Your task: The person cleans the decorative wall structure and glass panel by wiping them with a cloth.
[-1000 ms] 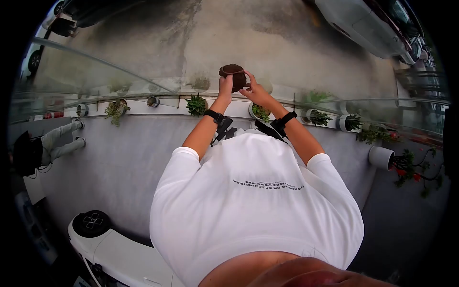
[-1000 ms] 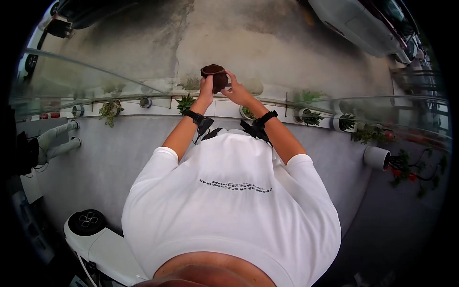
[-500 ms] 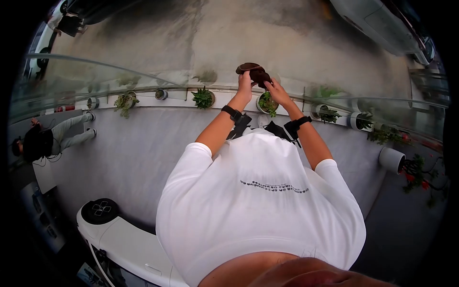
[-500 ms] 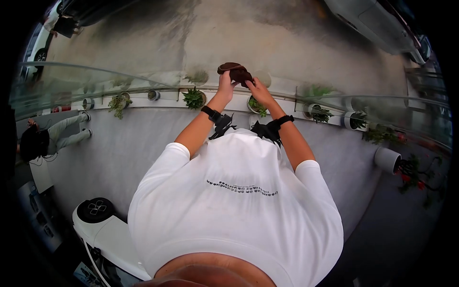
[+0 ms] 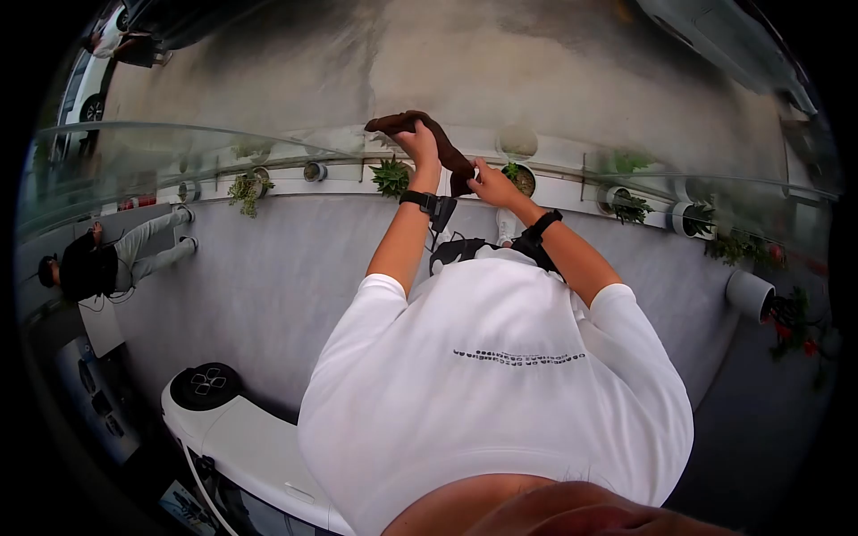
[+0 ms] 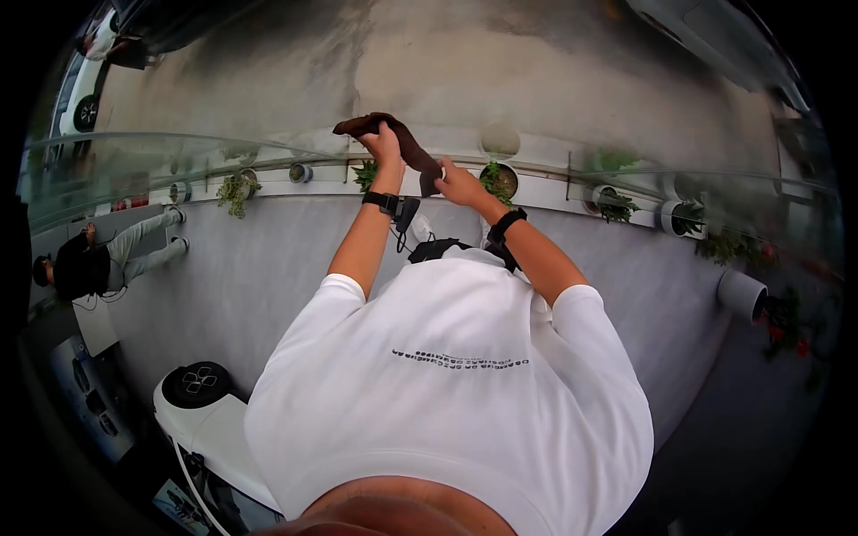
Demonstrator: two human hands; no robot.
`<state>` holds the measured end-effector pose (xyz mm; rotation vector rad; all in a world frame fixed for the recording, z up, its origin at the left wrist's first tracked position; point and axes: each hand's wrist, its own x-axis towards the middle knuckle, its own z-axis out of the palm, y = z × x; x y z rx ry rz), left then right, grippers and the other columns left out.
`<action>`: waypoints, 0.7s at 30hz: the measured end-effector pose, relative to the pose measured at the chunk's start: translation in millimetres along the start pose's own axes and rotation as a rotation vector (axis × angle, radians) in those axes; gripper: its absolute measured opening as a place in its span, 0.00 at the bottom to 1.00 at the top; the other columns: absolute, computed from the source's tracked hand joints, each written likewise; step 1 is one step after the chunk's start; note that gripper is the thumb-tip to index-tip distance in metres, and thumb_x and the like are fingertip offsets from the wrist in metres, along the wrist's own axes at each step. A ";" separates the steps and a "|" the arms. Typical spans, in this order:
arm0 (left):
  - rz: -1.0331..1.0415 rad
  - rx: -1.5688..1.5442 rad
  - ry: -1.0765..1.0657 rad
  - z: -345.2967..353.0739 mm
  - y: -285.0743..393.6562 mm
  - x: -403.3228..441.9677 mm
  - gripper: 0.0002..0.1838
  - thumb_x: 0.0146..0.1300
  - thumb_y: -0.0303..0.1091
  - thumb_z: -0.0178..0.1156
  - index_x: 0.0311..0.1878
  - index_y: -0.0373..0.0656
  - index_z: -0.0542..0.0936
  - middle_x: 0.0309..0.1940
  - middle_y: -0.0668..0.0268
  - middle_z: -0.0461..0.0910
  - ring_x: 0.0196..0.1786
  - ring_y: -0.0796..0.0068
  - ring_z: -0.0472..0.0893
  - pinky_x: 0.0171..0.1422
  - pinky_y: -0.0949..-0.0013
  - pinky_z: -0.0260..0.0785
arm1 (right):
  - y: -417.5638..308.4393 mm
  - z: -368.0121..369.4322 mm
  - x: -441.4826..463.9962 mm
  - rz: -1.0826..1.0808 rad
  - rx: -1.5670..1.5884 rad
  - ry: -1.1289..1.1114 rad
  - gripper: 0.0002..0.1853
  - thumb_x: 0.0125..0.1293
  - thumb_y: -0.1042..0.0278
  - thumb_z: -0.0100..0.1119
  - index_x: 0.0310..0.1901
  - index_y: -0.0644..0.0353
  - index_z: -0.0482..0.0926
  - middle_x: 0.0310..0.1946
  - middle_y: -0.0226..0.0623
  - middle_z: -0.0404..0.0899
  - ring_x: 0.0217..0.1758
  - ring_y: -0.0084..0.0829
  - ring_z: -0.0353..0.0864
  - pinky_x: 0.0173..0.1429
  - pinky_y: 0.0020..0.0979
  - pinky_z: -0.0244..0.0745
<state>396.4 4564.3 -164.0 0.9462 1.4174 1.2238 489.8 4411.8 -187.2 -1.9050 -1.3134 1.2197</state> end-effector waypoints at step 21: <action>0.736 0.760 -0.594 24.9 176.2 -88.1 0.20 0.55 0.51 0.68 0.35 0.40 0.85 0.31 0.53 0.83 0.38 0.51 0.82 0.42 0.54 0.74 | 3.4 -144.8 -72.5 0.001 0.438 0.215 0.20 0.75 0.55 0.47 0.48 0.66 0.79 0.40 0.36 0.85 0.44 0.27 0.83 0.47 0.29 0.74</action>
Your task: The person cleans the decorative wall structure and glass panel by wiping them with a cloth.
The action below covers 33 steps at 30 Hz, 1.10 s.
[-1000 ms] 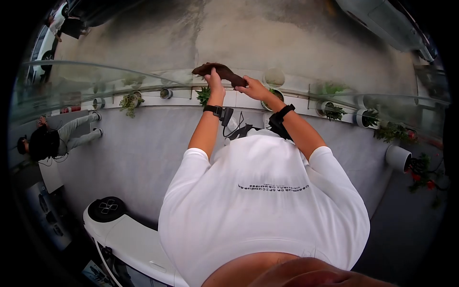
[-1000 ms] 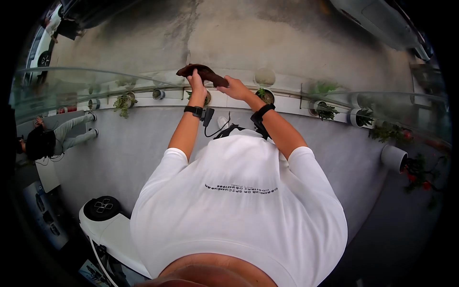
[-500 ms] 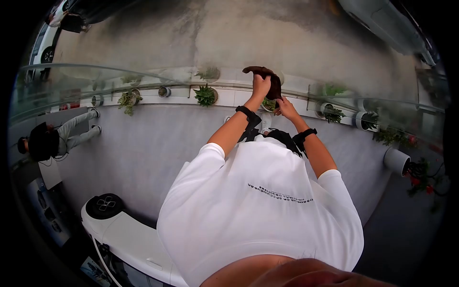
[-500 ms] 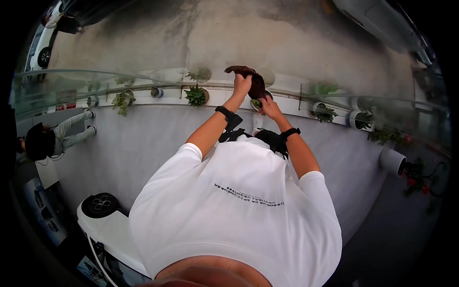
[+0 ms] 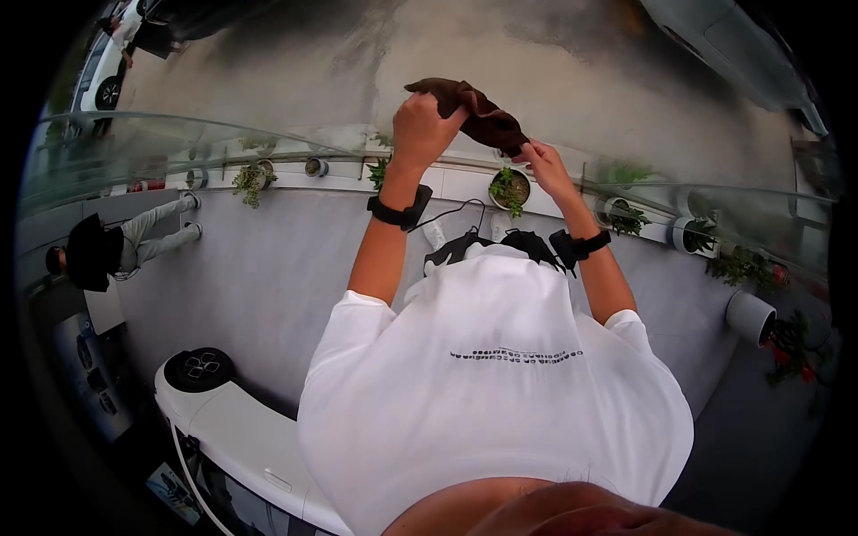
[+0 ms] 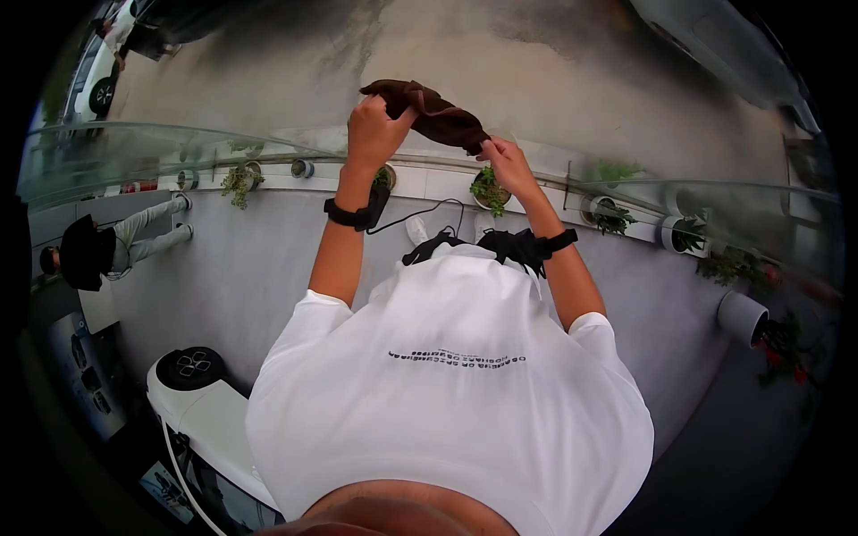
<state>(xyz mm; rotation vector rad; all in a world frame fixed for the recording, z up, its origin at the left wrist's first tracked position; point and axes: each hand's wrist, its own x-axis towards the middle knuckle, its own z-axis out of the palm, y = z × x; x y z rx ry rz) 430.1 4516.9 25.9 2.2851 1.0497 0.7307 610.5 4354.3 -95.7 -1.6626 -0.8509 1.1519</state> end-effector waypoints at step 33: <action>0.104 -0.453 -0.678 94.6 78.3 -48.1 0.26 0.70 0.43 0.58 0.67 0.42 0.70 0.64 0.55 0.74 0.65 0.63 0.74 0.66 0.65 0.65 | -26.5 -160.9 -84.7 -0.583 -0.013 0.996 0.24 0.67 0.70 0.62 0.61 0.63 0.68 0.53 0.38 0.78 0.57 0.29 0.76 0.64 0.31 0.68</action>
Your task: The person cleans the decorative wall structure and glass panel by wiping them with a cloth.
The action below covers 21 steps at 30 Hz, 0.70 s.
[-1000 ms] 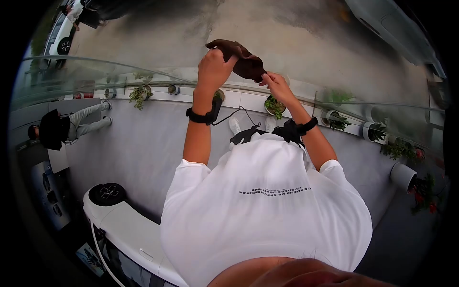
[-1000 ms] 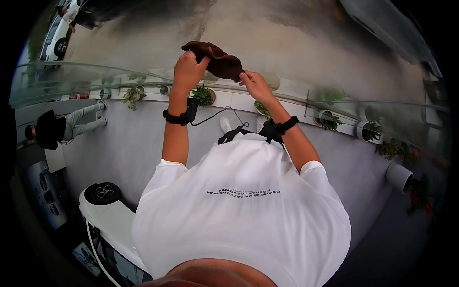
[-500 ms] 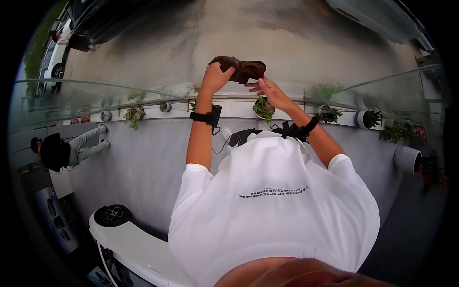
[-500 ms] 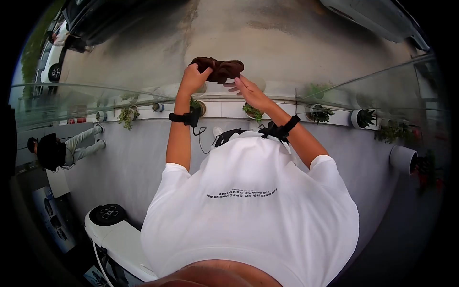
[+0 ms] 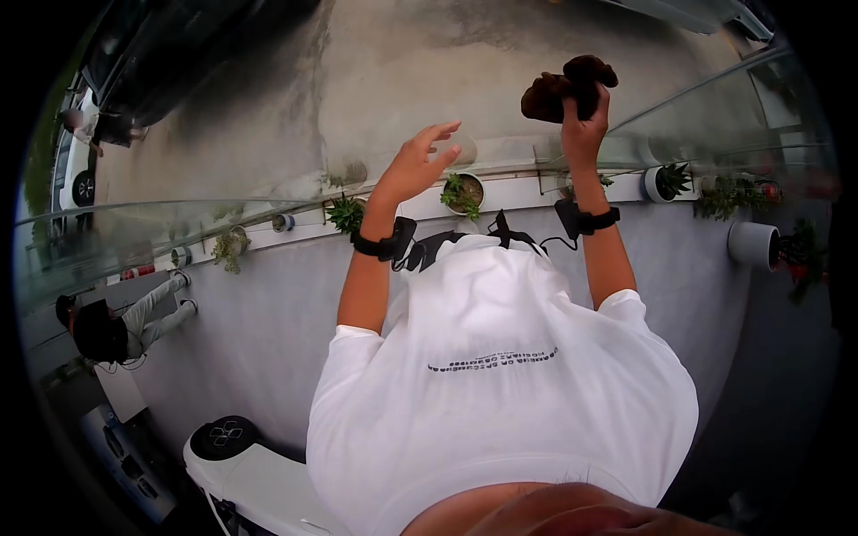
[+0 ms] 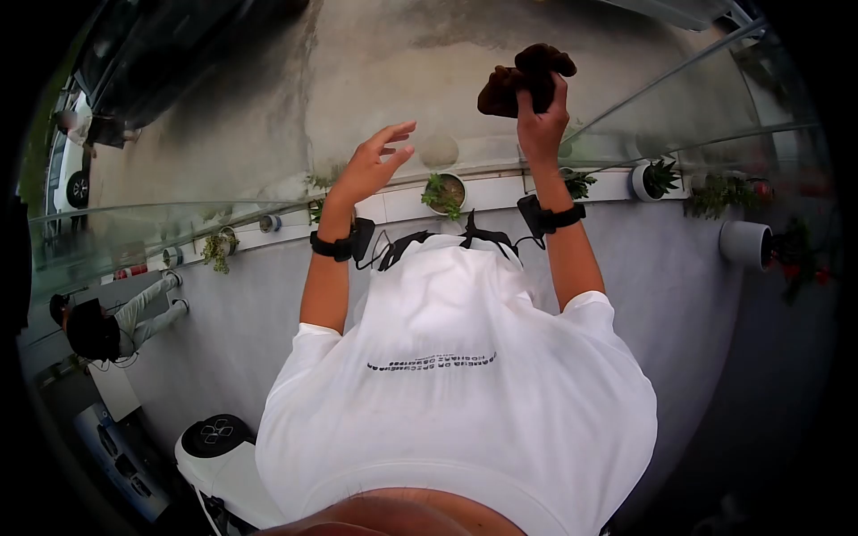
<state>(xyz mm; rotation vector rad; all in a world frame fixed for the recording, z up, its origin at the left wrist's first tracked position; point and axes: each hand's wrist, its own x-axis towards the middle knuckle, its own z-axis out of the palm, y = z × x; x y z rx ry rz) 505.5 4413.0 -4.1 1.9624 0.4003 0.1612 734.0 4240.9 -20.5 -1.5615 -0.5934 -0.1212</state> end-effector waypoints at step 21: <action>-0.630 -0.319 0.631 -37.4 -88.3 -67.3 0.47 0.56 0.42 0.70 0.73 0.42 0.54 0.66 0.51 0.63 0.60 0.62 0.73 0.61 0.61 0.67 | 102.2 97.7 -103.3 -0.074 -0.463 -0.582 0.20 0.58 0.64 0.65 0.53 0.52 0.79 0.34 0.50 0.83 0.37 0.53 0.83 0.40 0.46 0.78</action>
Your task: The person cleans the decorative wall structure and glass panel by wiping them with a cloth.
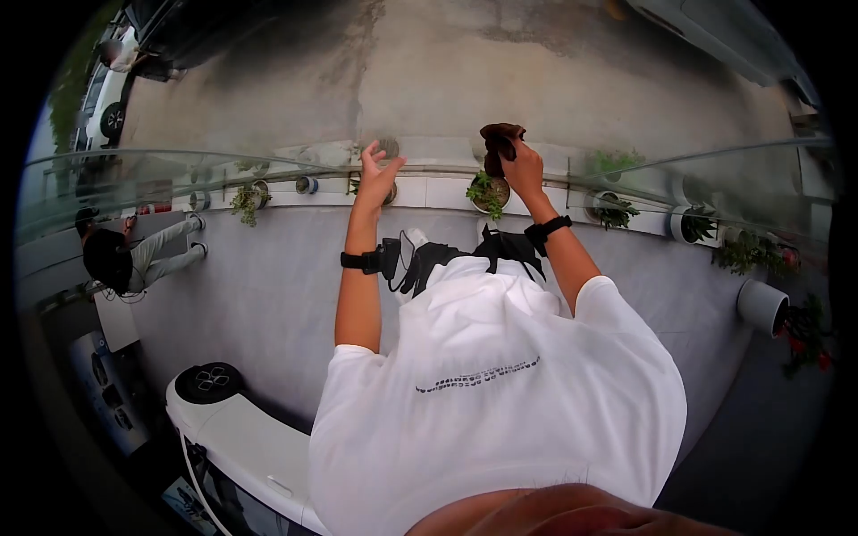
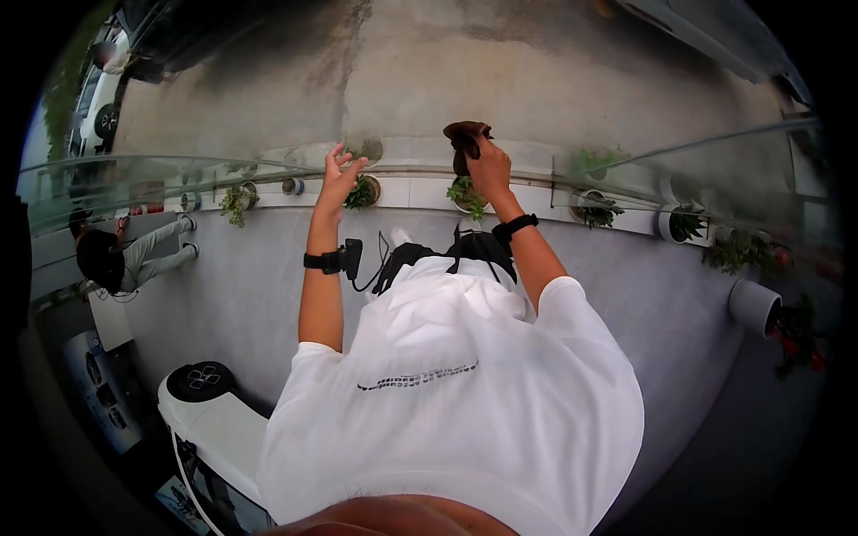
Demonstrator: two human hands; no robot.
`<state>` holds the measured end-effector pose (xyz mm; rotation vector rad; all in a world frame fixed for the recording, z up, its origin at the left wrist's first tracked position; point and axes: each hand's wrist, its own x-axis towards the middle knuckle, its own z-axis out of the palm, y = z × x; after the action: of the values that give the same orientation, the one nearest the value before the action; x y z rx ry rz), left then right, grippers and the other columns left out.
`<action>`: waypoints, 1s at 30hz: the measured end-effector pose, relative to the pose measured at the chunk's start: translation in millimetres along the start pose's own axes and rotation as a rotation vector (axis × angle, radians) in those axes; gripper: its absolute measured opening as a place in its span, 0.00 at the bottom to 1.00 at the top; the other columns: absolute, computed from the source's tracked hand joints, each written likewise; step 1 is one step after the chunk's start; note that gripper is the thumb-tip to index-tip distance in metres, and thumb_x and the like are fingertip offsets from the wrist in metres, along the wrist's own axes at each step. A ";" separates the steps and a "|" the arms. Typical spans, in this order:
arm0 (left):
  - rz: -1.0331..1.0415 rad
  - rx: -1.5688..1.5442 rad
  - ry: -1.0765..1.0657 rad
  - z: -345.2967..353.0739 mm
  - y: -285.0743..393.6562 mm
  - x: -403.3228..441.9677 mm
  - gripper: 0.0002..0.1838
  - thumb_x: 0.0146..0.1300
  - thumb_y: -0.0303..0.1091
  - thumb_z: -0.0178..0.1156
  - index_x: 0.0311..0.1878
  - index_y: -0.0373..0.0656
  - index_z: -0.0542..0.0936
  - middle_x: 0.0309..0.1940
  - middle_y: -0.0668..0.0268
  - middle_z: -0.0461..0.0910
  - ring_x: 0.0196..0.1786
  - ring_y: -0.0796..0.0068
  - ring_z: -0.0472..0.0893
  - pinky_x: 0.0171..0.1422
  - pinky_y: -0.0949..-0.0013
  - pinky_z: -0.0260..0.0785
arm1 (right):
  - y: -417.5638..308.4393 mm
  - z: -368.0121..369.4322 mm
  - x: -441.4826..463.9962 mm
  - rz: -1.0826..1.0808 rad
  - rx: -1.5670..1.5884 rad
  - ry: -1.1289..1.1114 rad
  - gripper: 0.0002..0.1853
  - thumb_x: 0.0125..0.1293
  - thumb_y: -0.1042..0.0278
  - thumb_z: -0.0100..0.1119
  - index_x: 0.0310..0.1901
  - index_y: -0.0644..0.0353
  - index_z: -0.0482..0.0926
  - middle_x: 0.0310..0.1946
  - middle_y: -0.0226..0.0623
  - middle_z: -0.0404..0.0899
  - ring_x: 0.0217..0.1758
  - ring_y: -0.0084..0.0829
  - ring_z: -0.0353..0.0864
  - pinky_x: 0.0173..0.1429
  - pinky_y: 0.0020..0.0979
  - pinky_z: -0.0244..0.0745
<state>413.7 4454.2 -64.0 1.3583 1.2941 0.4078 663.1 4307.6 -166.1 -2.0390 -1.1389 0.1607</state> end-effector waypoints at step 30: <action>0.327 -0.176 -0.173 -70.7 -39.2 90.6 0.34 0.62 0.49 0.68 0.61 0.40 0.64 0.45 0.57 0.82 0.41 0.69 0.86 0.32 0.70 0.81 | -228.0 86.2 48.9 0.581 0.960 -0.295 0.17 0.70 0.57 0.56 0.52 0.61 0.78 0.45 0.39 0.82 0.44 0.40 0.86 0.40 0.40 0.88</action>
<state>367.3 4553.1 -116.8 1.4230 0.8743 0.5994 500.4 4461.5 -57.8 -1.4043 -0.4160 1.0959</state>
